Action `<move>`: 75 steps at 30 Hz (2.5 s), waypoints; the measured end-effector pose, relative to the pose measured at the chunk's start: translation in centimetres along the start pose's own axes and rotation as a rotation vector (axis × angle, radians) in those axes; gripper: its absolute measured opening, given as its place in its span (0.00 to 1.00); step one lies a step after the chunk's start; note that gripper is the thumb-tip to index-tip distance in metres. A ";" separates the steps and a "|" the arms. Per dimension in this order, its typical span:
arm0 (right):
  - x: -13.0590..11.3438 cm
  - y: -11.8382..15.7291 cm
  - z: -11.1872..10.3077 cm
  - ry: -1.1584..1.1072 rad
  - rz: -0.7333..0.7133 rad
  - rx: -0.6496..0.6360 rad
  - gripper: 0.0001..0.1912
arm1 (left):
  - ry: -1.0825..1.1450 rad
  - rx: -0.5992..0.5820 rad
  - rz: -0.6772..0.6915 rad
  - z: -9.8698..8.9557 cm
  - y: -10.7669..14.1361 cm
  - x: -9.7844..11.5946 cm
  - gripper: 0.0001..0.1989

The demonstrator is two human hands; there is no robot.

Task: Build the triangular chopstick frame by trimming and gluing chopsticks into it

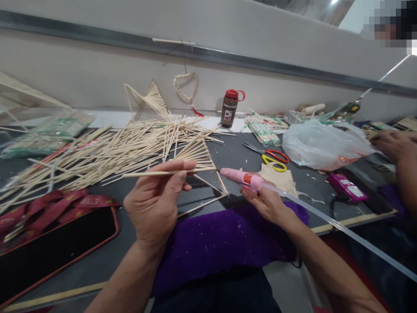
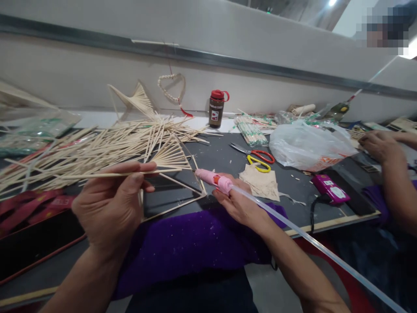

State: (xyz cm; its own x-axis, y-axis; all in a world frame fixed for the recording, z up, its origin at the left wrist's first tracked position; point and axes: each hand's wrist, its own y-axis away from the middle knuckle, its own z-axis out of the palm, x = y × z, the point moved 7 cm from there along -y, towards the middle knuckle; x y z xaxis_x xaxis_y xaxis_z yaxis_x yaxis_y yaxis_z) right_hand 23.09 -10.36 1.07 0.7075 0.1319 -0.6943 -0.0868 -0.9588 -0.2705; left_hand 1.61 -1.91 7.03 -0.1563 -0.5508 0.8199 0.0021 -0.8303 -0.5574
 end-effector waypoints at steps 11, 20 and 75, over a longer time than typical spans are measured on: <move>5.4 0.3 -6.0 -0.101 0.346 0.220 0.20 | -0.009 -0.021 0.003 0.0 0.2 0.3 0.07; 10.3 0.2 -9.5 -0.445 0.532 0.328 0.22 | -0.017 0.035 0.050 0.2 0.3 0.7 0.06; 12.7 6.5 -8.9 0.128 0.553 0.236 0.16 | -0.021 0.001 -0.015 1.7 0.9 0.7 0.05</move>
State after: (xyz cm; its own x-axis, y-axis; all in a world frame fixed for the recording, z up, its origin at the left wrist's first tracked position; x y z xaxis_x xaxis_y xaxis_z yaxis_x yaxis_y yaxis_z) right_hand 37.78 -17.11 -3.60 0.5904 -0.4145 -0.6925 -0.6075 -0.7932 -0.0432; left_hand 3.17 -3.18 7.32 -0.1359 -0.5396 0.8309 0.0013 -0.8388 -0.5445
